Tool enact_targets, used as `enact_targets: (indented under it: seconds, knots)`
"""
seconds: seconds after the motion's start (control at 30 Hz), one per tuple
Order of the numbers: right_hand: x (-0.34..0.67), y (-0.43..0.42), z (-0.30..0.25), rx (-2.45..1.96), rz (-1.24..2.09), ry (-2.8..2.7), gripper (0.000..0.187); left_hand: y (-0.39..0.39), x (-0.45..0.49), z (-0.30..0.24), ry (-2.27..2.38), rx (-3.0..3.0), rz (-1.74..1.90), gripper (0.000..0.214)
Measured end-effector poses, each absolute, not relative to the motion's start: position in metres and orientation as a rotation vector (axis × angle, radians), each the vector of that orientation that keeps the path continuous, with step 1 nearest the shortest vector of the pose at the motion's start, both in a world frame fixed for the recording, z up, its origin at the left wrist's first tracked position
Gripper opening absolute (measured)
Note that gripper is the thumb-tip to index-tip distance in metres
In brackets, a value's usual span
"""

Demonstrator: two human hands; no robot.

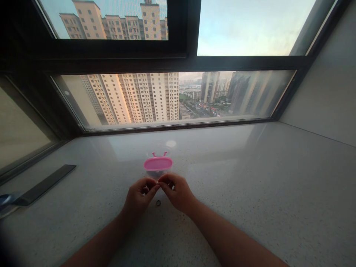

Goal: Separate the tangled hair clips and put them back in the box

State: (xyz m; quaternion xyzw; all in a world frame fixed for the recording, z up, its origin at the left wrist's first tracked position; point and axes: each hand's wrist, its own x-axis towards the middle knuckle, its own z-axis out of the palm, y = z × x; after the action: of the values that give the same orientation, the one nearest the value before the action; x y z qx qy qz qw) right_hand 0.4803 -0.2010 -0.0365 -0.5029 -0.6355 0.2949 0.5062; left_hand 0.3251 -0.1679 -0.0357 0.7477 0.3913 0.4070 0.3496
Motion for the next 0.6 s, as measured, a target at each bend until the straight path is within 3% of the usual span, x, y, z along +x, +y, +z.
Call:
enact_targets:
  seconds: [0.6]
  knots:
    - [0.4815,-0.2027,-0.0383,-1.223,0.710,-1.607,0.009,-0.1676,0.3260,-0.0388,0.931,1.873,0.982,0.011]
